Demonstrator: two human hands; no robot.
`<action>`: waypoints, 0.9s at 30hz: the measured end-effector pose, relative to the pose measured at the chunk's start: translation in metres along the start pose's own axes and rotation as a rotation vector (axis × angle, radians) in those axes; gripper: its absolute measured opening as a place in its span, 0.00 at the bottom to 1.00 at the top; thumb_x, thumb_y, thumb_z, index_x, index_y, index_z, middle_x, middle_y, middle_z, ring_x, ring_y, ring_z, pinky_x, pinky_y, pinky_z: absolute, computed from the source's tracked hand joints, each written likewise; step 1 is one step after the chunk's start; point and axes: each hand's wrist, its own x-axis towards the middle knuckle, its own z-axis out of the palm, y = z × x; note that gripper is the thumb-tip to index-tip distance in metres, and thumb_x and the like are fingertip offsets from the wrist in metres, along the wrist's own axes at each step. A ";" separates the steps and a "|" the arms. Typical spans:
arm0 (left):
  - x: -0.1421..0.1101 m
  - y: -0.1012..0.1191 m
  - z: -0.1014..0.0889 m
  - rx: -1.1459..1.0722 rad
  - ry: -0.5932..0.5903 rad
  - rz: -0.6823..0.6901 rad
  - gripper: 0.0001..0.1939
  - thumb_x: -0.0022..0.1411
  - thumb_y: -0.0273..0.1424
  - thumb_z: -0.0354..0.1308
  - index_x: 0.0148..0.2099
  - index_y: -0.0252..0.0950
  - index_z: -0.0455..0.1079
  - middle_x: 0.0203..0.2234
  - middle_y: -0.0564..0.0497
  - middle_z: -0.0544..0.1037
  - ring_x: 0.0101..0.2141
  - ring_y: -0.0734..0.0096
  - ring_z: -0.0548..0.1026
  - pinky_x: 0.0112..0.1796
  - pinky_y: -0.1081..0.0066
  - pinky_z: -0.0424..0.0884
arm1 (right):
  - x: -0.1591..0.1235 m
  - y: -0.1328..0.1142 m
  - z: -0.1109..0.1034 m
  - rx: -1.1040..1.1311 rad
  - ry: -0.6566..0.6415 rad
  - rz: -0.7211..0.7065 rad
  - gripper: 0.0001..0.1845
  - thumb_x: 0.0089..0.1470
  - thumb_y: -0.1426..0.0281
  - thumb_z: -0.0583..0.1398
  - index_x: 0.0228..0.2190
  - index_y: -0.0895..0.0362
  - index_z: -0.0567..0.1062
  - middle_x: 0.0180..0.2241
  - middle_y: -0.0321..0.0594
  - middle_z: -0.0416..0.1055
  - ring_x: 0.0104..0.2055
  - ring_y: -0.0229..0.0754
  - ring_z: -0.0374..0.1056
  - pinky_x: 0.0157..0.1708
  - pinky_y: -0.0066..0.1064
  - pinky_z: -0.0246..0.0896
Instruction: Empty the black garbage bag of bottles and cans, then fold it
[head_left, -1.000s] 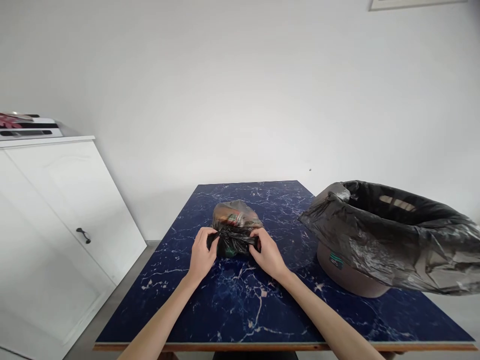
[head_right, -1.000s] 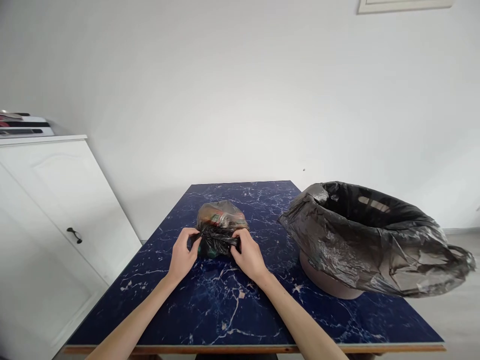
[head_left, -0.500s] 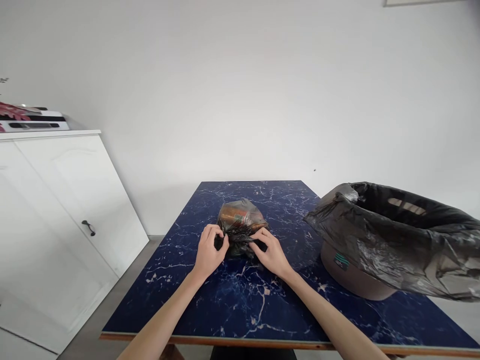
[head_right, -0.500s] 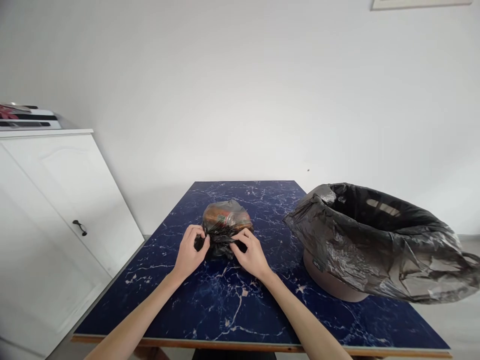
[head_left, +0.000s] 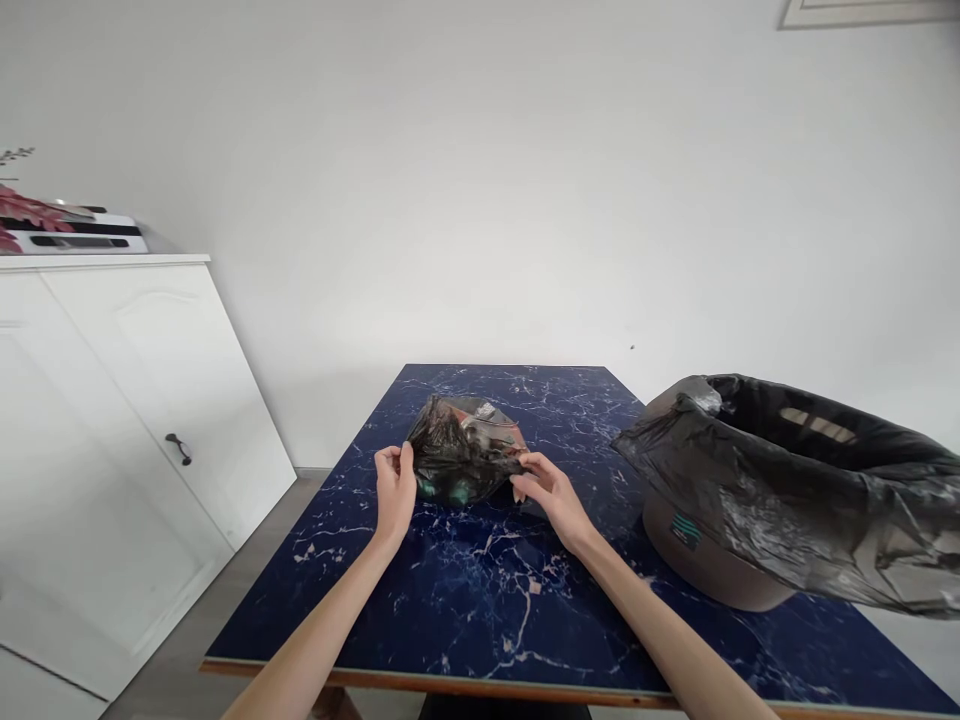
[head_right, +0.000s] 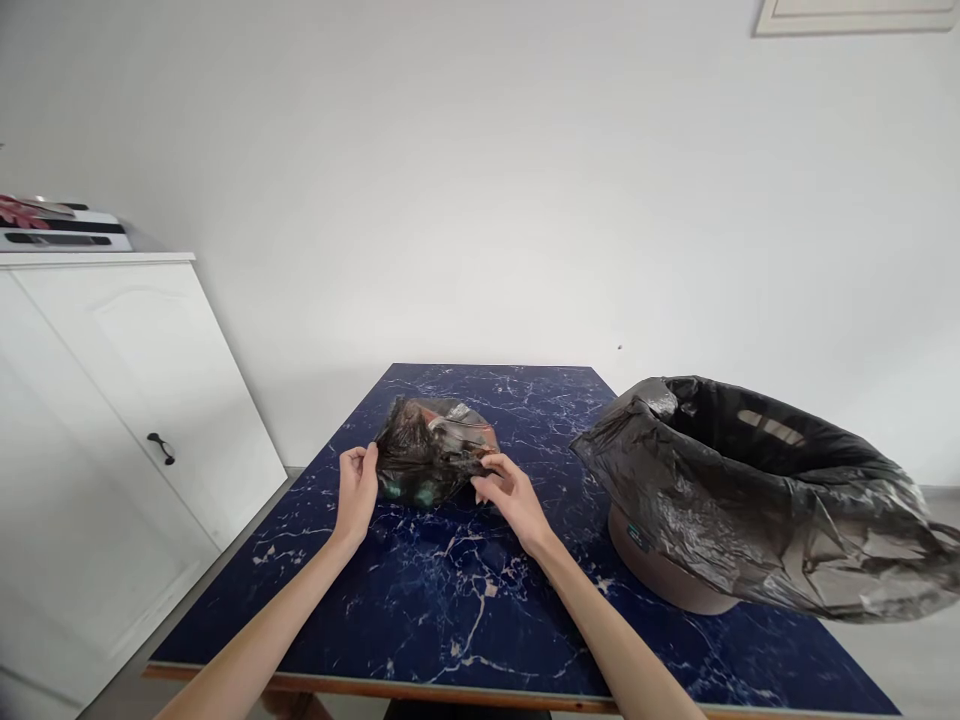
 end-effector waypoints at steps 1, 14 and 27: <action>-0.002 0.003 0.000 0.002 -0.020 0.011 0.22 0.73 0.56 0.54 0.47 0.42 0.62 0.34 0.51 0.73 0.33 0.63 0.76 0.33 0.66 0.73 | -0.002 -0.004 0.001 -0.017 -0.032 -0.007 0.19 0.60 0.53 0.66 0.45 0.52 0.74 0.36 0.36 0.74 0.31 0.40 0.70 0.37 0.35 0.69; -0.003 0.052 -0.067 0.119 -0.045 -0.009 0.20 0.72 0.52 0.56 0.41 0.41 0.74 0.28 0.51 0.75 0.28 0.61 0.74 0.28 0.66 0.69 | -0.077 -0.091 -0.010 -0.885 -0.489 -0.220 0.15 0.56 0.70 0.69 0.46 0.48 0.80 0.45 0.39 0.79 0.40 0.51 0.77 0.40 0.40 0.68; -0.101 0.071 -0.084 0.386 -0.088 0.929 0.13 0.68 0.22 0.58 0.50 0.45 0.66 0.44 0.46 0.74 0.45 0.56 0.78 0.45 0.55 0.80 | -0.087 -0.097 0.074 -0.640 -0.477 -0.240 0.25 0.69 0.76 0.55 0.63 0.48 0.72 0.58 0.43 0.78 0.55 0.53 0.79 0.49 0.40 0.77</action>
